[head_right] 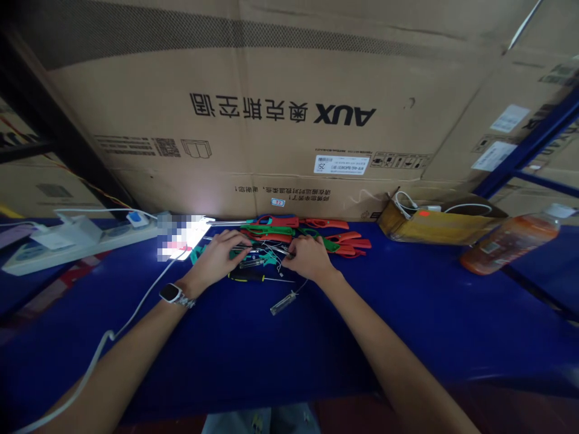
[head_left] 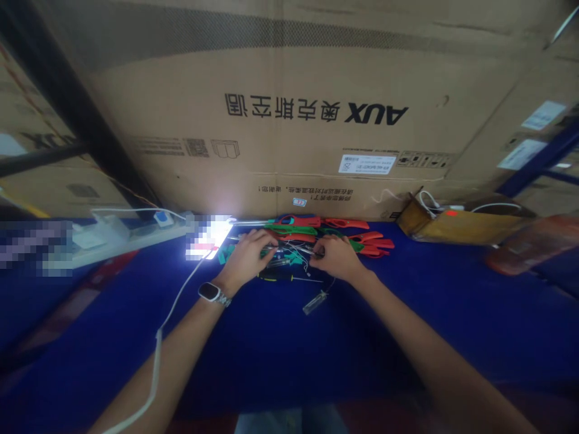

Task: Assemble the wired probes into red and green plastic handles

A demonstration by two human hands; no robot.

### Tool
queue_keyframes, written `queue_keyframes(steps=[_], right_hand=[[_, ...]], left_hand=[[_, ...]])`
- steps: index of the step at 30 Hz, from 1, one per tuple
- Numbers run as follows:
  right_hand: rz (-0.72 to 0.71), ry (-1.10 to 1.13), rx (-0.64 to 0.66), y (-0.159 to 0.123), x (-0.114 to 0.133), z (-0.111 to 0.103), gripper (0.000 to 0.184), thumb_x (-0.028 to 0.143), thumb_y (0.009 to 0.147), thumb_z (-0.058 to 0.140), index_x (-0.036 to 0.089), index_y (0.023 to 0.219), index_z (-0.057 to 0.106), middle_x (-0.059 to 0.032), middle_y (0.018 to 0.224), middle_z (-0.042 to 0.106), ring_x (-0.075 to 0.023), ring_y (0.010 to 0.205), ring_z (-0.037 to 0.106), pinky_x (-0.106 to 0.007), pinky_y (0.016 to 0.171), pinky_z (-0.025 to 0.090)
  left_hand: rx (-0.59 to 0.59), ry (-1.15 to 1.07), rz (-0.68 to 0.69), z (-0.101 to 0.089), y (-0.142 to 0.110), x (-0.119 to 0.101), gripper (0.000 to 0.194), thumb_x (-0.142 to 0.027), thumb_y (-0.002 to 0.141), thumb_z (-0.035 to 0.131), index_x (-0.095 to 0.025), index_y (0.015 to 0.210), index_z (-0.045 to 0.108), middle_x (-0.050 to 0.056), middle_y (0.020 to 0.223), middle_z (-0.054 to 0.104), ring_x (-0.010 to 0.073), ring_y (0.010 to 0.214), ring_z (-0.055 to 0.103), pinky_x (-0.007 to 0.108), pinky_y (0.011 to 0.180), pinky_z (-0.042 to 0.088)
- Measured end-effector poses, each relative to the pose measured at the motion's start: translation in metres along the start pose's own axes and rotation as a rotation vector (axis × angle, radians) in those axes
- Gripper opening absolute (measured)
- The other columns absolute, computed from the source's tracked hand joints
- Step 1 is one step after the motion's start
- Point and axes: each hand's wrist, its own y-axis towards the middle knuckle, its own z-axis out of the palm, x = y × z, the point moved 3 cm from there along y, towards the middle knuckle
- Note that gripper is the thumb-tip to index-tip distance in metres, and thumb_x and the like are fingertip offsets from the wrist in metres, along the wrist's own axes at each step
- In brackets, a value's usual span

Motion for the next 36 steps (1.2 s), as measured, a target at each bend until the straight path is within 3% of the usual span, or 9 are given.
queue_keyframes(steps=[5,11,17,21,26,32,36], right_hand=[[-0.027,0.201,-0.076,0.003,-0.008,0.003,0.007,0.023,0.075,0.07,0.021,0.082,0.073,-0.0023,0.084,0.078,-0.0232,0.088,0.07,-0.042,0.095,0.039],[-0.075,0.657,-0.083,0.013,-0.013,0.019,0.011,0.026,0.081,0.065,0.02,0.085,0.072,-0.0036,0.084,0.077,-0.0196,0.078,0.071,-0.034,0.077,0.05],[-0.191,0.872,-0.178,0.024,0.0,0.018,0.016,0.032,0.085,0.063,0.02,0.091,0.071,-0.0053,0.087,0.075,-0.0192,0.076,0.07,-0.033,0.073,0.054],[-0.193,0.947,-0.182,0.027,0.009,0.014,0.02,0.035,0.086,0.062,0.02,0.096,0.069,-0.0035,0.082,0.072,-0.0167,0.066,0.066,-0.031,0.065,0.052],[-0.194,0.925,-0.253,0.028,0.012,0.006,0.024,0.037,0.087,0.061,0.018,0.099,0.07,-0.0015,0.074,0.067,-0.0152,0.061,0.056,-0.03,0.062,0.047],[-0.172,0.88,-0.287,0.026,0.011,0.015,0.023,0.038,0.085,0.059,0.02,0.096,0.067,-0.0034,0.083,0.069,-0.0181,0.073,0.062,-0.031,0.068,0.049],[-0.221,0.77,-0.223,0.016,0.019,0.02,0.036,0.038,0.083,0.065,0.022,0.115,0.062,-0.0036,0.092,0.066,-0.0173,0.072,0.061,-0.03,0.065,0.05]], left_hand=[[0.062,0.065,-0.041,-0.001,0.003,0.008,0.022,-0.015,0.089,0.061,-0.021,0.109,0.066,0.007,0.118,0.069,0.0301,0.11,0.06,0.047,0.091,0.045],[0.16,0.075,-0.132,0.001,0.008,0.02,0.016,-0.016,0.09,0.058,-0.022,0.098,0.07,0.005,0.103,0.071,0.0286,0.104,0.063,0.046,0.092,0.044],[0.19,0.02,-0.1,0.006,0.004,0.023,0.021,-0.034,0.09,0.067,-0.022,0.106,0.069,0.008,0.111,0.067,0.0299,0.111,0.061,0.046,0.094,0.045],[0.147,-0.05,-0.044,0.001,0.006,0.022,0.014,-0.031,0.094,0.063,-0.022,0.103,0.07,0.007,0.108,0.071,0.0271,0.106,0.063,0.043,0.091,0.048],[-0.031,-0.141,0.043,-0.024,0.007,0.017,0.027,-0.034,0.102,0.049,-0.022,0.116,0.069,0.008,0.109,0.072,0.023,0.099,0.067,0.039,0.09,0.052],[-0.099,0.012,0.005,-0.039,0.009,0.009,0.034,-0.028,0.103,0.045,-0.018,0.126,0.067,0.009,0.096,0.063,0.0224,0.084,0.062,0.038,0.078,0.052],[-0.105,0.122,0.03,-0.04,0.015,0.001,0.034,-0.024,0.101,0.046,-0.017,0.128,0.067,0.009,0.097,0.063,0.0248,0.088,0.058,0.04,0.08,0.047]])
